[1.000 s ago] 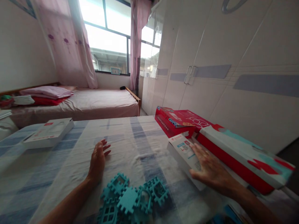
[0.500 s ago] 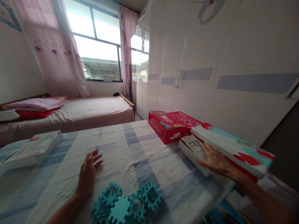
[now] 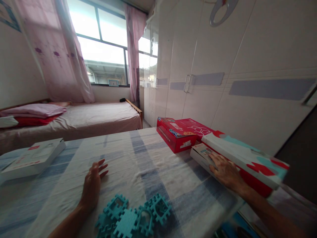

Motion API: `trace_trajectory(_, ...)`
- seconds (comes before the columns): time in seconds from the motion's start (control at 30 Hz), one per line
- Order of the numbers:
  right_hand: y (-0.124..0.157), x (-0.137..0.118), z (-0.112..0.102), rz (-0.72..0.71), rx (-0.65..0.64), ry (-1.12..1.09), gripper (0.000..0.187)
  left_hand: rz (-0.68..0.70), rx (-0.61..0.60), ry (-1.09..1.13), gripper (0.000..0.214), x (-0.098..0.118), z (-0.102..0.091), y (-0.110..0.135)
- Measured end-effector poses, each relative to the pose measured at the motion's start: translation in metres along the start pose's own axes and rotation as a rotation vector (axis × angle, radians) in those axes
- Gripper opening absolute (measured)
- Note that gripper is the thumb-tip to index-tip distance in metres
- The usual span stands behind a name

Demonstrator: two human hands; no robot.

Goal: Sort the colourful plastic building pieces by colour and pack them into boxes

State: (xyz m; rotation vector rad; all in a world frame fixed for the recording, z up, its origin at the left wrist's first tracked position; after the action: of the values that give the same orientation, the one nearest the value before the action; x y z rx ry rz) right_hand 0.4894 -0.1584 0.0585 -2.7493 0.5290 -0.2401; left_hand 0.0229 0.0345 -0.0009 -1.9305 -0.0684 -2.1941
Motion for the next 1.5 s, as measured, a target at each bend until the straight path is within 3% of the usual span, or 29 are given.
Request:
trace_trajectory(0.3, -0.003, -0.008, 0.005, -0.123, 0.096, -0.047, 0.044, 0.006, -0.022, -0.029, 0.062, 0.002, 0.001, 0.001)
trace_trajectory(0.7, 0.006, -0.020, -0.004, 0.020, 0.190, 0.008, 0.040, 0.030, -0.028, -0.071, 0.064, 0.005, 0.002, 0.002)
trace_trajectory(0.93, 0.004, -0.023, -0.003, -0.088, 0.144, -0.046, 0.040, 0.036, -0.035, -0.070, 0.066, 0.004, 0.002, 0.002)
trace_trajectory(1.23, 0.001, -0.013, 0.002, -0.102, 0.129, -0.044, 0.042, 0.038, -0.028, -0.076, 0.065, 0.003, 0.002, 0.000)
trace_trajectory(1.37, 0.008, -0.017, -0.001, -0.134, 0.253, -0.065, 0.043, 0.070, -0.019, -0.087, 0.068, 0.005, 0.004, 0.003)
trace_trajectory(1.5, 0.003, -0.054, -0.009, -0.292, 0.375, -0.298, 0.042, 0.142, -0.031, -0.252, 0.065, 0.008, 0.009, 0.006)
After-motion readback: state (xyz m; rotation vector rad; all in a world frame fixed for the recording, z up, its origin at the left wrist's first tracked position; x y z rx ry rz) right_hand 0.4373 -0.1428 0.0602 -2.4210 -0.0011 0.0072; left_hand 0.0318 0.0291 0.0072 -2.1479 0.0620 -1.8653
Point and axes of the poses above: each hand's wrist, its own y-axis away from the middle knuckle, its own z-axis out of the palm, x = y × z, the point moved 4 cm from there along -y, towards the middle knuckle, and after that the axes turned 2 degrees about -z, right-handed, at the moved point
